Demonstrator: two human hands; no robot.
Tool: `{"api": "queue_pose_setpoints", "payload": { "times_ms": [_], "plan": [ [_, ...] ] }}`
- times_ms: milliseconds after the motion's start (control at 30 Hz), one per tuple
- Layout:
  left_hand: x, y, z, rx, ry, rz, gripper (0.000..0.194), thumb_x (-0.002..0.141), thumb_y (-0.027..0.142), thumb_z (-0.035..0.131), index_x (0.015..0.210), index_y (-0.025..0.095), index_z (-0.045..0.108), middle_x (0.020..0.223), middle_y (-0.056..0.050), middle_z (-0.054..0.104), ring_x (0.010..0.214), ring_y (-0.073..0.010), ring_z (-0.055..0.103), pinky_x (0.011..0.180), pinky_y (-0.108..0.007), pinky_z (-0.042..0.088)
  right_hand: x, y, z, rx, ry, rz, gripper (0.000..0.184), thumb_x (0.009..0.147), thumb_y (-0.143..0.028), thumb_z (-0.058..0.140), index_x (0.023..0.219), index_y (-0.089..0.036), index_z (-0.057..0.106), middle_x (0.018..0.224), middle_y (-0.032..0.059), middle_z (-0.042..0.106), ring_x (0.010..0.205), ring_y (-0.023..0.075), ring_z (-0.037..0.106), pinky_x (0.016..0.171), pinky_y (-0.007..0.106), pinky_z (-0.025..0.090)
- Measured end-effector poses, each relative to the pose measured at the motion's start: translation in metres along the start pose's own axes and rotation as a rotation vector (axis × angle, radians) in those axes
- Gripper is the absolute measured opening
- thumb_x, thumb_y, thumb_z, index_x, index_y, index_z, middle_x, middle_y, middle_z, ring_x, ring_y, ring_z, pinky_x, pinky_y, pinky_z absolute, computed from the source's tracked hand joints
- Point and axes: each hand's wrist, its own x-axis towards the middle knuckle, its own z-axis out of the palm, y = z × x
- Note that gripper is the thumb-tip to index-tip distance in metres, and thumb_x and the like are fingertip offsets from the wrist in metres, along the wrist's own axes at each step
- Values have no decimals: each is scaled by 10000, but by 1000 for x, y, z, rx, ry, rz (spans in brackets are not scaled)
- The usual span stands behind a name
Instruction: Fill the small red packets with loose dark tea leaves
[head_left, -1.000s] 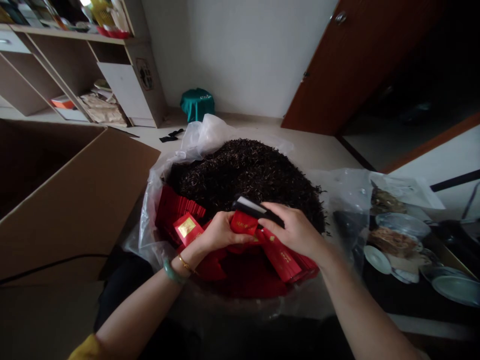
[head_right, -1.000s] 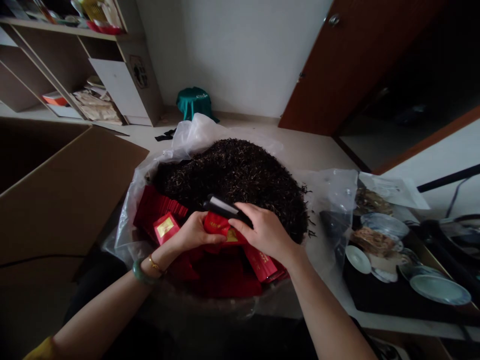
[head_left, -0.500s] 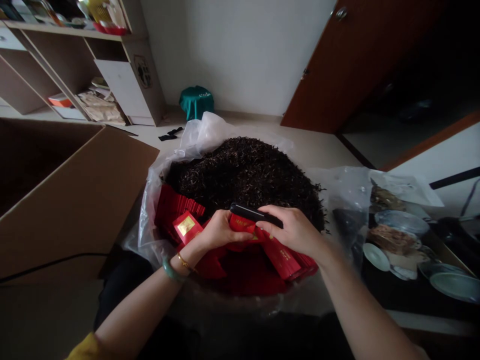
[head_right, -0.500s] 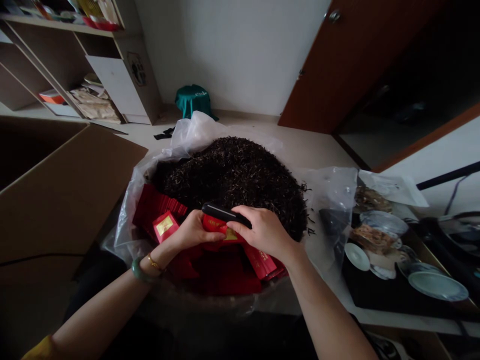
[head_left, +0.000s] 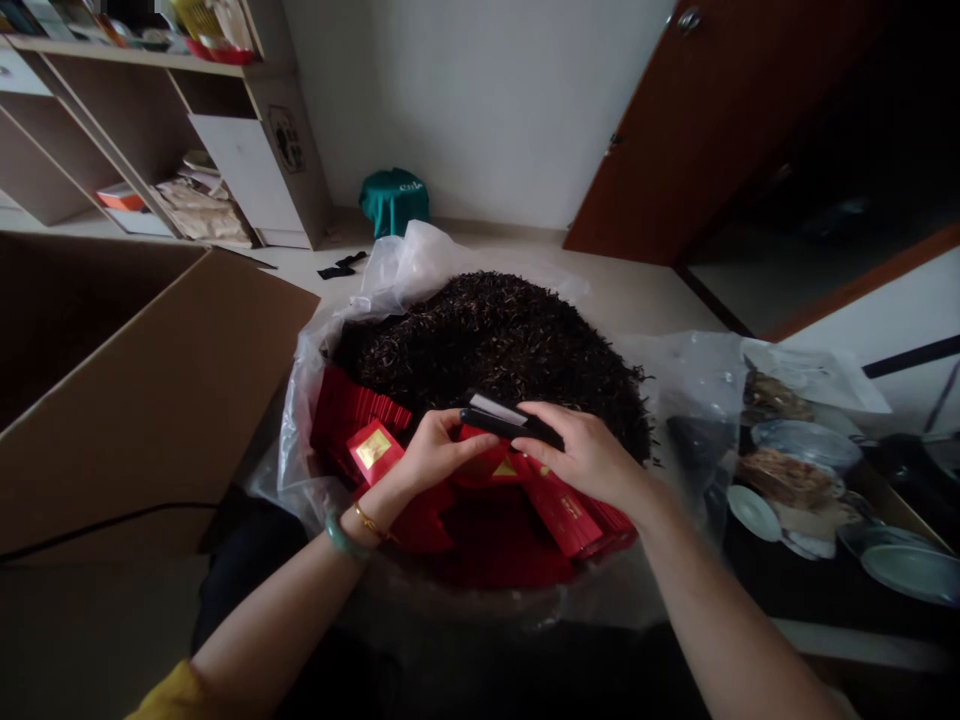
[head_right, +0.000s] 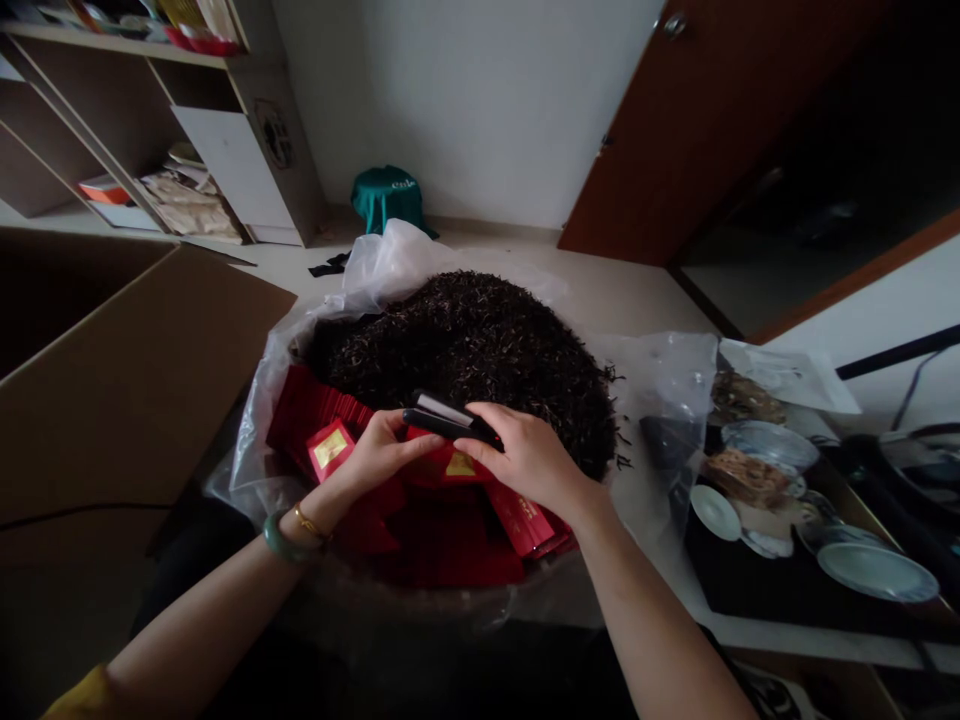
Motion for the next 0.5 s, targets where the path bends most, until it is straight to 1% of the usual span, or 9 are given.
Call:
{"api": "queue_pose_setpoints", "payload": {
  "times_ms": [100,167,267,333,400,433,500],
  "plan": [
    [1,1,-1,-33,63,8,365,623,407,790,827,112,719,741,-46,724,617,-144,621,599,-249,514,2,20,-4,16,15,90,405,872,-411,578,1206,-183,574,1111,86,714,985,231,687,841,324,528],
    [3,2,-3,-24,137,38,335,619,388,790,812,122,722,726,-35,721,610,-137,615,585,-237,506,4,40,-1,-21,-20,164,411,877,-406,569,1221,-182,561,1129,94,707,1004,239,680,854,338,521],
    [5,1,-6,19,228,87,283,649,404,759,728,134,730,682,-33,712,595,-139,602,542,-226,481,5,70,14,-146,-135,244,383,896,-379,546,1230,-192,558,1202,108,674,1080,255,647,904,364,496],
    [7,-1,-8,49,273,115,275,670,413,740,702,140,742,668,-34,712,600,-143,599,538,-226,471,6,84,26,-228,-230,260,367,909,-365,529,1234,-196,561,1230,111,656,1114,255,625,919,360,484],
    [8,-3,-9,70,299,130,281,681,420,730,726,145,759,677,-35,717,612,-143,598,551,-227,466,7,90,36,-285,-284,253,370,903,-360,544,1229,-186,571,1227,118,652,1125,260,610,932,363,472],
    [8,-4,-9,77,303,131,291,691,429,722,740,144,765,682,-35,720,613,-142,597,554,-225,462,8,90,38,-302,-283,244,368,894,-357,560,1214,-178,583,1212,124,656,1120,267,606,940,376,465],
    [8,-7,-8,84,293,129,326,715,455,700,758,139,768,687,-40,723,609,-143,598,547,-224,452,10,83,39,-272,-205,204,345,888,-348,571,1176,-162,610,1161,129,671,1091,271,608,953,399,456]
  ]
}}
